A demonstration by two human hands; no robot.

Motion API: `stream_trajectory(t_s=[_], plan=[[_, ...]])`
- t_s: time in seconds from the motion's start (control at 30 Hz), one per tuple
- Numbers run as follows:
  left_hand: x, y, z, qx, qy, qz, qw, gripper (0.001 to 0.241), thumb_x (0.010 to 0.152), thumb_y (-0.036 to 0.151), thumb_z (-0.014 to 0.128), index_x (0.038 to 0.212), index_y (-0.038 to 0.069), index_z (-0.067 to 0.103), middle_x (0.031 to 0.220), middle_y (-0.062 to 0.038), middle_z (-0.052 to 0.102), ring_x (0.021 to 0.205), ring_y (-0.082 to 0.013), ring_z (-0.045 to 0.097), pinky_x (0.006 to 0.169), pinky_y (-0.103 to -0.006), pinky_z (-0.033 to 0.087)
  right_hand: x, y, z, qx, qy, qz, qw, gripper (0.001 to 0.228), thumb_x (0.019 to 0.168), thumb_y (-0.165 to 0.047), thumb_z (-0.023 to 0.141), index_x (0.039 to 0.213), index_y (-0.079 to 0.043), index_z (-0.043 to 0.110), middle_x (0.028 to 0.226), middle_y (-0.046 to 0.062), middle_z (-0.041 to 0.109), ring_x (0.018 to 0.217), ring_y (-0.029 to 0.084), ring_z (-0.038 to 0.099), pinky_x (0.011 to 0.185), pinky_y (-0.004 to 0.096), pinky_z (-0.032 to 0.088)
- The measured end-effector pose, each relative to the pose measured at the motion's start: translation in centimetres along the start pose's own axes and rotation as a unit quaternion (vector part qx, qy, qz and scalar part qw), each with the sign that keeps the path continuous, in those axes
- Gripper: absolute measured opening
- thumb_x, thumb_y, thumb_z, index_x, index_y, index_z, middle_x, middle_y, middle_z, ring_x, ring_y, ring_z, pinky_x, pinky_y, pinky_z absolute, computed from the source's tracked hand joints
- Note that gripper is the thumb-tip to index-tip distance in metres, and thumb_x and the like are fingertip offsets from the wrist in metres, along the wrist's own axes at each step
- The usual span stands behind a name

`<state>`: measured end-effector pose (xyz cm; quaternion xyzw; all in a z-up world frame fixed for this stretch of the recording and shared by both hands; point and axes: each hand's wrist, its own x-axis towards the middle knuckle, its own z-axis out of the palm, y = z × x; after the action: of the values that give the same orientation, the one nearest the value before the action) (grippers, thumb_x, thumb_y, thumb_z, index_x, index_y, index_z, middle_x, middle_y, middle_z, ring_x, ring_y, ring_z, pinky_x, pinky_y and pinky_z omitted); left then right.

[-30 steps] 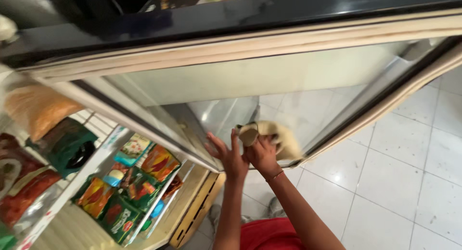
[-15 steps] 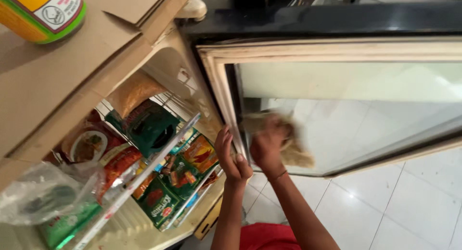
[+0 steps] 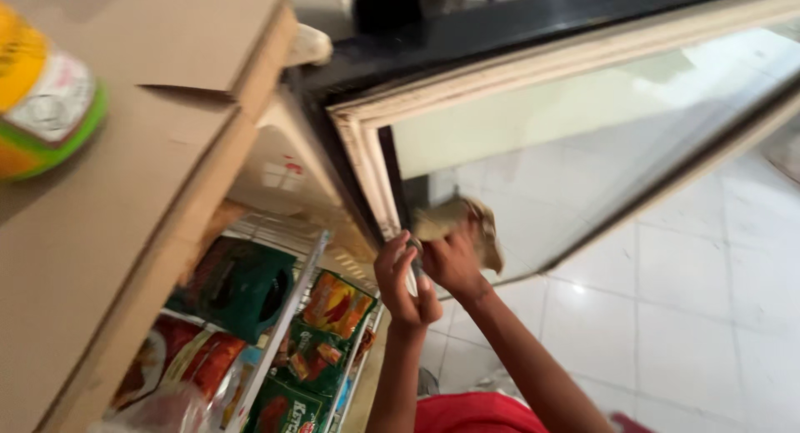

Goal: The person wipes the glass and frame of a display case with a cloth. They clean the top edge, sides, and glass surface of the case, moving around it to reach different areas.

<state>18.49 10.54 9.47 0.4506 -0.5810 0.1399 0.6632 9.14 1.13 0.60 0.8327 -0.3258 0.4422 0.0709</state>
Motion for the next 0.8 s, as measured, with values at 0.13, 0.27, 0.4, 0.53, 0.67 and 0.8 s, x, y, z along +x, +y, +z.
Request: stream_trajectory(t_s=[0.13, 0.27, 0.4, 0.53, 0.67, 0.8], plan=[[-0.1, 0.4, 0.8, -0.015, 0.001, 0.004, 1.000, 0.035, 0.107, 0.022, 0.047, 0.134, 0.000, 0.052, 0.136, -0.022, 0.057, 0.122, -0.0354, 0.060, 0.106, -0.0466, 0.052, 1.7, 0.0, -0.8, 0.035, -0.114, -0.021, 0.993, 0.048, 0.087, -0.028, 0.070, 0.131, -0.013, 0.059, 0.141, 0.028, 0.052, 0.128, 0.052, 0.050, 0.094, 0.057, 0.044], [0.4, 0.9, 2.4, -0.027, -0.012, 0.012, 1.000, 0.030, 0.103, 0.016, 0.053, 0.129, 0.001, 0.053, 0.134, -0.022, 0.057, 0.121, -0.0344, 0.059, 0.102, -0.0440, 0.052, -1.3, 4.7, -1.4, 0.154, -0.196, 0.018, 0.968, 0.043, 0.100, -0.028, 0.064, 0.140, -0.013, 0.060, 0.142, 0.016, 0.060, 0.127, 0.040, 0.055, 0.103, 0.059, 0.044], [0.6, 1.7, 3.5, -0.046, -0.030, 0.015, 0.998, 0.030, 0.100, 0.010, 0.055, 0.128, 0.001, 0.052, 0.134, -0.020, 0.060, 0.121, -0.0331, 0.059, 0.104, -0.0443, 0.051, -6.6, 13.2, -3.1, -0.146, -0.108, -0.040, 0.983, 0.034, 0.082, -0.032, 0.069, 0.112, -0.015, 0.072, 0.113, 0.010, 0.066, 0.115, 0.045, 0.058, 0.096, 0.063, 0.045], [0.0, 2.4, 5.0, -0.050, -0.065, 0.006, 0.997, 0.031, 0.100, 0.007, 0.057, 0.130, 0.001, 0.051, 0.134, -0.020, 0.061, 0.121, -0.0325, 0.060, 0.103, -0.0415, 0.053, -9.5, 22.8, -5.1, -0.063, -0.278, 0.262, 0.922, 0.045, 0.096, -0.040, 0.058, 0.119, -0.001, 0.065, 0.119, 0.027, 0.063, 0.116, 0.045, 0.056, 0.125, 0.048, 0.032], [-0.7, 3.5, 8.3, -0.071, -0.079, -0.001, 0.994, 0.031, 0.098, 0.007, 0.056, 0.128, 0.001, 0.053, 0.134, -0.019, 0.061, 0.122, -0.0328, 0.061, 0.105, -0.0433, 0.052, -6.2, 31.2, -9.9, -0.075, 0.058, 0.191, 0.977, 0.096, 0.072, -0.020, 0.060, 0.148, 0.024, 0.020, 0.152, 0.050, 0.018, 0.147, 0.061, 0.010, 0.126, 0.063, 0.006], [-1.1, 5.4, 13.6, -0.095, -0.108, -0.023, 0.989, 0.030, 0.098, 0.006, 0.057, 0.127, 0.001, 0.054, 0.133, -0.019, 0.062, 0.123, -0.0339, 0.062, 0.105, -0.0442, 0.052, -2.8, 33.7, -14.1, -0.085, 0.150, 0.167, 0.971, 0.091, 0.082, -0.025, 0.059, 0.151, 0.014, 0.016, 0.153, 0.041, 0.013, 0.145, 0.054, 0.010, 0.122, 0.057, 0.009]])
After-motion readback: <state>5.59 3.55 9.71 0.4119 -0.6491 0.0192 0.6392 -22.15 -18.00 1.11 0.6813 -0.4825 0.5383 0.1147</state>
